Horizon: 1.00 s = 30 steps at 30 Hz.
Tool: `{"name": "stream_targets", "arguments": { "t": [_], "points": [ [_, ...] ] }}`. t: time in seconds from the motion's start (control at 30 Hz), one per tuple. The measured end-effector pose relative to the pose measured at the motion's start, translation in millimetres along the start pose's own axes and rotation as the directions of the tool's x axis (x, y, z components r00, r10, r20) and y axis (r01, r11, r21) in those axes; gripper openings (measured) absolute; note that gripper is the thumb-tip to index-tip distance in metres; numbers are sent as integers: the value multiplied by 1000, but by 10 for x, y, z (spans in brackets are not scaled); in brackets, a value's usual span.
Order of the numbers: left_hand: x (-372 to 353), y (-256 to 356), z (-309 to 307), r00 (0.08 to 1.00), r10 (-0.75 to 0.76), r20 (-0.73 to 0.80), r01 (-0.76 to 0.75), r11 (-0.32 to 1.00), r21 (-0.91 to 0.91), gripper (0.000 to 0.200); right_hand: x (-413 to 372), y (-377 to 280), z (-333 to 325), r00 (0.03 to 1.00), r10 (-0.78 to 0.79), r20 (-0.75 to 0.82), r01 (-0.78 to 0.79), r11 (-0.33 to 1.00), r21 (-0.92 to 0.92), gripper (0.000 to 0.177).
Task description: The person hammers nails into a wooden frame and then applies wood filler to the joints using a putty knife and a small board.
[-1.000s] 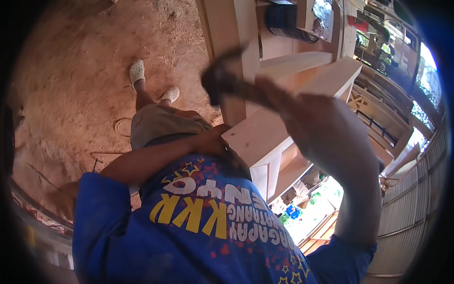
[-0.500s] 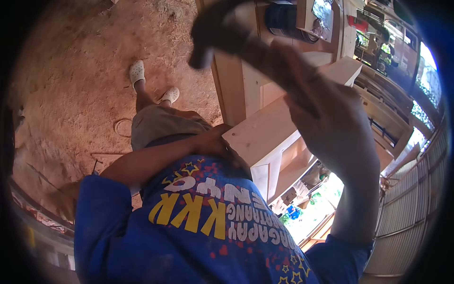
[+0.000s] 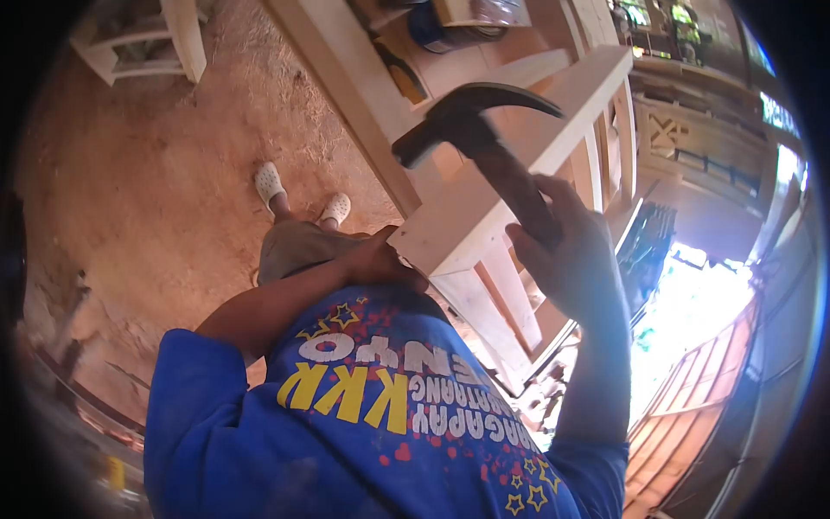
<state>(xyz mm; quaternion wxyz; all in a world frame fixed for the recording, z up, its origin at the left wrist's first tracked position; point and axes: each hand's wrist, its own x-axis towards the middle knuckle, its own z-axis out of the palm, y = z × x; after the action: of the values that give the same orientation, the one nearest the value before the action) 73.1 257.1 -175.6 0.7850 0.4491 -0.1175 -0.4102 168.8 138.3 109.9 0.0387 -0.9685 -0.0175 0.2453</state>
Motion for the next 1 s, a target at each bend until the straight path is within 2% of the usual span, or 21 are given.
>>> {"name": "stream_targets", "arguments": {
  "t": [0.07,0.1,0.17,0.2,0.27,0.3,0.33,0.4,0.43,0.47,0.5,0.53,0.57,0.6,0.7,0.8,0.83,0.9,0.93,1.0],
  "points": [
    [-57,61,-27,999,-41,-8,41,998,42,82,-289,270,147,986,124,-115,-103,979,176,46],
    [-110,72,-27,998,-41,-54,42,999,17,84,-427,318,212,952,300,-63,-259,896,361,35],
    [-217,52,-3,989,-36,-144,32,999,-32,87,-694,572,427,930,366,-43,-279,775,567,30],
    [-265,22,10,971,-18,-236,30,998,47,85,-800,613,487,917,399,-2,-303,699,648,30],
    [-409,-1,27,910,59,-411,34,976,215,82,-967,782,691,917,394,56,-315,630,710,31],
    [-532,209,68,862,193,-468,-20,937,350,82,-1005,858,800,923,378,76,-306,597,741,32],
    [-587,279,70,833,331,-444,-74,861,503,83,-1026,922,876,931,354,89,-289,566,772,33],
    [-637,426,108,749,577,-326,-158,632,758,86,-967,1010,934,957,280,74,-238,617,750,30],
    [-640,685,250,669,705,-235,-216,487,846,72,-950,1125,981,976,217,35,-169,637,752,27],
    [-617,732,285,658,729,-189,-225,430,874,66,-897,1185,1002,987,161,21,-125,671,731,24],
    [-596,771,322,644,751,-144,-231,371,900,60,-895,1257,1033,983,80,-165,17,855,518,28],
    [-571,806,382,629,771,-100,-235,311,921,54,-919,1286,1007,975,72,-211,33,890,456,29],
    [-549,825,441,612,782,-119,-213,307,927,46,-963,1273,962,967,65,-245,38,920,391,30],
    [-560,823,514,600,788,-138,-170,294,941,45,-1002,1284,953,959,56,-279,41,944,327,31],
    [-602,877,690,583,797,-159,-49,230,972,51,-1030,1434,1095,958,83,-273,62,874,482,29],
    [-722,1108,914,724,659,-203,-27,321,947,58,-1378,1531,1214,867,121,-483,110,900,422,32],
    [-724,1135,883,718,642,-268,-81,460,884,60,-1610,1537,1101,887,160,-434,71,880,470,33],
    [-643,1250,711,717,585,-378,-196,691,696,64,-2050,1641,1072,843,132,-521,193,831,522,33],
    [-594,1376,708,743,543,-390,-135,693,708,64,-2224,1713,1104,896,146,-419,145,797,587,33],
    [-419,1685,750,795,454,-403,-17,680,733,63,-2589,1648,1123,906,201,-373,85,776,624,29]
  ]
}}
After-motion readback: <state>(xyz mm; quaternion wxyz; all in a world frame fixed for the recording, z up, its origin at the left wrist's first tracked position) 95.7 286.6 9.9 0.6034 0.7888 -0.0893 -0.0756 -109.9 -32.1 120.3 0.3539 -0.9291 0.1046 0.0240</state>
